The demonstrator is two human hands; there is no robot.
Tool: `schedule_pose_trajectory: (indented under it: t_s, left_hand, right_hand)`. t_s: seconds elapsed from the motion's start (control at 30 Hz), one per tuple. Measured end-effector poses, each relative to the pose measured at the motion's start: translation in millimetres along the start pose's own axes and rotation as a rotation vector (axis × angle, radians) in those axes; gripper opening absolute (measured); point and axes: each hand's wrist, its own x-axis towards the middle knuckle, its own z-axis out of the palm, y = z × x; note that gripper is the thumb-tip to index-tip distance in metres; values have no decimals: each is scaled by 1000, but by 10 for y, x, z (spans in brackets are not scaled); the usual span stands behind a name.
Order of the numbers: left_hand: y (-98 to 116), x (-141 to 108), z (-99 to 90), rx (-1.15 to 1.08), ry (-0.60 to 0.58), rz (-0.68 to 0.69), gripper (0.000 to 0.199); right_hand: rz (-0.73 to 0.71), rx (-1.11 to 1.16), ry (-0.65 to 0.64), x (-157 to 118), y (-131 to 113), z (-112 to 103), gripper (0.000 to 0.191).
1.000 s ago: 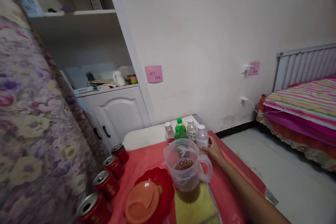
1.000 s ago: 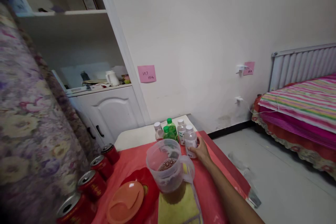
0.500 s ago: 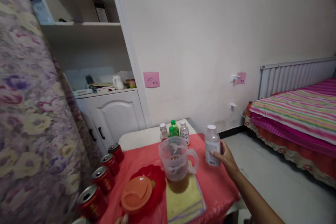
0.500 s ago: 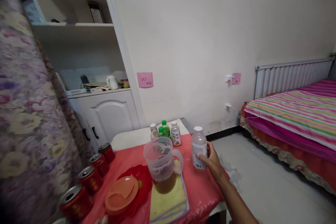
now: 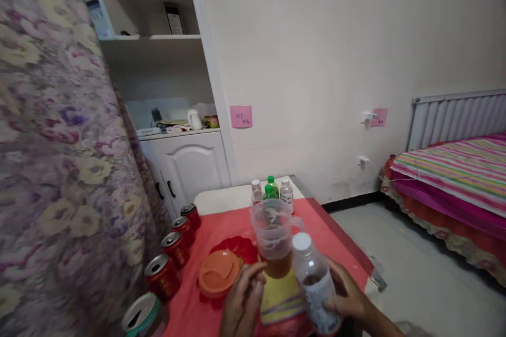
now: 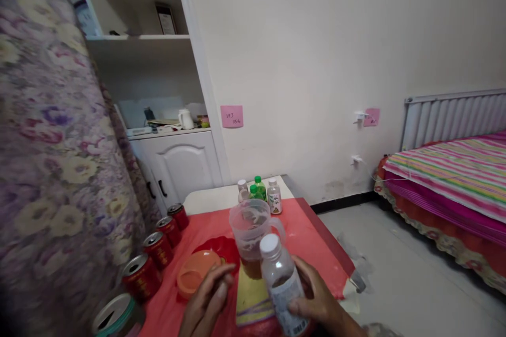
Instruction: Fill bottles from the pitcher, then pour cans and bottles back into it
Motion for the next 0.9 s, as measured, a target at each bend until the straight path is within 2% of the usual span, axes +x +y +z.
schedule_pose_trajectory:
  t_s: [0.1, 0.2, 0.3, 0.43, 0.53, 0.63, 0.9]
  left_hand:
    - [187, 116, 82, 0, -163, 50, 45]
    - [243, 182, 63, 0, -279, 19, 49]
    - [253, 209, -8, -27, -344, 11, 46]
    - [267, 234, -90, -67, -401, 89, 41]
    - [260, 250, -104, -82, -408, 103, 39]
    - [222, 261, -89, -79, -363, 118, 37]
    - [185, 268, -71, -72, -269, 126, 35]
  right_hand:
    - [40, 63, -124, 49, 77, 158, 89]
    - [91, 71, -194, 79, 169, 209, 97]
    - [140, 83, -203, 71, 241, 211, 101]
    - [192, 123, -209, 43, 271, 227, 100]
    - [218, 122, -203, 46, 249, 259, 99]
    - [222, 110, -204, 78, 187, 306, 96]
    - [162, 112, -289, 180, -53, 465, 84]
